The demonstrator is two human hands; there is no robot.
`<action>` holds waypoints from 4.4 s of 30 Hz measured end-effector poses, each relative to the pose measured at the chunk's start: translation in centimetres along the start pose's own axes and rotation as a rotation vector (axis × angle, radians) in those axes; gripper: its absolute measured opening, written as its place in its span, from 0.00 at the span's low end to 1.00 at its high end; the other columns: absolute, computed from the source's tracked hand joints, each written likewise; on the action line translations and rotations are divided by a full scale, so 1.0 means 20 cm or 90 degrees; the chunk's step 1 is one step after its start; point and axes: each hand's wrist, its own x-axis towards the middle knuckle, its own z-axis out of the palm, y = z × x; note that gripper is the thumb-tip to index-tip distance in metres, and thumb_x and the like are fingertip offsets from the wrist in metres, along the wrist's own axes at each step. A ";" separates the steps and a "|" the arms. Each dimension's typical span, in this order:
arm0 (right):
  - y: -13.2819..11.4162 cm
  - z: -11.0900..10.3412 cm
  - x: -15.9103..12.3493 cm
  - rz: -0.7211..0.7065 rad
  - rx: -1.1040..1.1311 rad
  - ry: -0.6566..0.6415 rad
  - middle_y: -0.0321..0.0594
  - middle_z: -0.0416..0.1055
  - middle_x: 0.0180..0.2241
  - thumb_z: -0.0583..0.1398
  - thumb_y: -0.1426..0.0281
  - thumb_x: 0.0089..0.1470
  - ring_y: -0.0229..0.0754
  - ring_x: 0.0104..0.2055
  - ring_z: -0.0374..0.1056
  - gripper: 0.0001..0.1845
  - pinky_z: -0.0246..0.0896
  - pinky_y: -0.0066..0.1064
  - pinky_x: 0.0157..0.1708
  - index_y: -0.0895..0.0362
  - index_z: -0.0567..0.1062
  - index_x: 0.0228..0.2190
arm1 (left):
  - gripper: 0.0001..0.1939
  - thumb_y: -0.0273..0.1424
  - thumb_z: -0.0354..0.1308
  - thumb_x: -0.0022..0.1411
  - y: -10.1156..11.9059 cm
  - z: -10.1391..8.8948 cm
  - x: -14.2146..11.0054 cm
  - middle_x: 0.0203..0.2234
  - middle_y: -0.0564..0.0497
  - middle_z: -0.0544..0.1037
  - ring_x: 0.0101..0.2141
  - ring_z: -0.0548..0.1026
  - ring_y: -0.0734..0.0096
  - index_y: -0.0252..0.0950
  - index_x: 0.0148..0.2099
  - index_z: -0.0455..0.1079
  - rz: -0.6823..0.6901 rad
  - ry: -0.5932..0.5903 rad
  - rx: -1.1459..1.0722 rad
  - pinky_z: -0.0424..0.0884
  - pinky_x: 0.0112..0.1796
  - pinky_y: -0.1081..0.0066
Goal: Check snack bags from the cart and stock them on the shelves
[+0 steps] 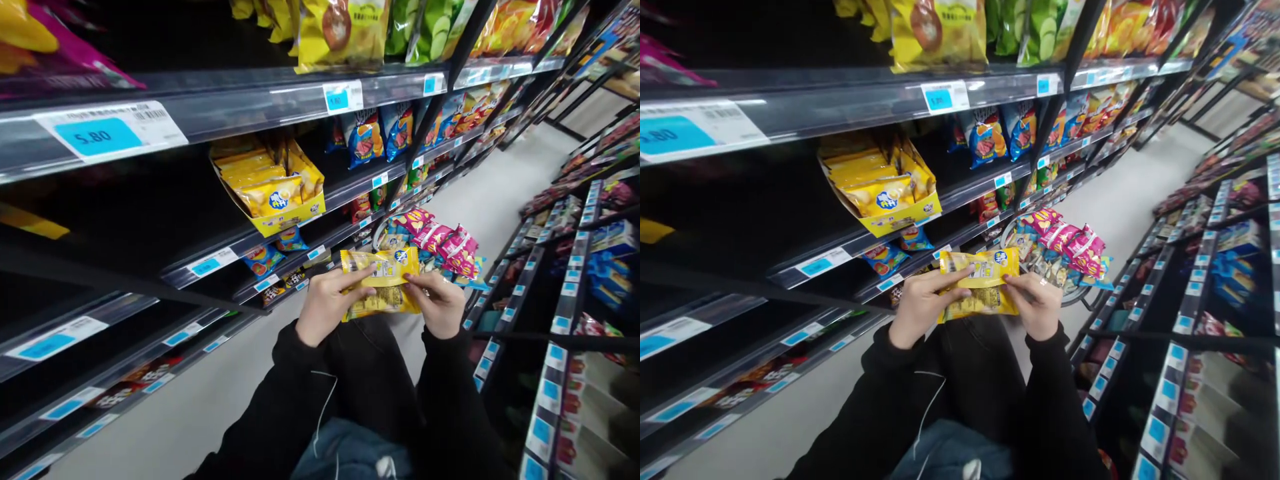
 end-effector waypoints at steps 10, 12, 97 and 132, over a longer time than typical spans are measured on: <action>0.16 -0.06 -0.21 0.088 -0.032 -0.076 0.37 0.74 0.28 0.57 0.72 0.56 0.38 0.30 0.70 0.07 0.65 0.29 0.31 0.54 0.73 0.27 | 0.20 0.40 0.45 0.68 -0.07 0.12 -0.12 0.23 0.53 0.73 0.22 0.71 0.78 0.39 0.52 0.72 0.181 -0.174 0.209 0.67 0.24 0.78; 0.17 -0.05 -0.28 0.123 -0.001 -0.066 0.37 0.73 0.27 0.57 0.71 0.55 0.38 0.29 0.69 0.07 0.64 0.29 0.29 0.54 0.72 0.27 | 0.21 0.40 0.43 0.69 -0.06 0.14 -0.19 0.23 0.53 0.74 0.23 0.73 0.77 0.38 0.53 0.72 0.186 -0.176 0.247 0.69 0.25 0.78; 0.39 0.04 -0.59 0.103 0.254 -0.263 0.39 0.73 0.29 0.68 0.65 0.45 0.41 0.32 0.68 0.09 0.62 0.32 0.34 0.55 0.77 0.29 | 0.07 0.33 0.62 0.55 -0.12 0.23 -0.71 0.29 0.50 0.83 0.27 0.79 0.71 0.37 0.33 0.79 -0.230 0.048 -0.068 0.74 0.30 0.75; 0.24 0.07 -0.54 0.568 0.545 -0.225 0.33 0.76 0.27 0.73 0.58 0.27 0.38 0.27 0.72 0.31 0.70 0.30 0.29 0.53 0.67 0.32 | 0.22 0.49 0.61 0.51 -0.12 0.21 -0.65 0.20 0.50 0.76 0.20 0.70 0.71 0.32 0.30 0.73 -0.510 -0.057 -0.336 0.67 0.24 0.72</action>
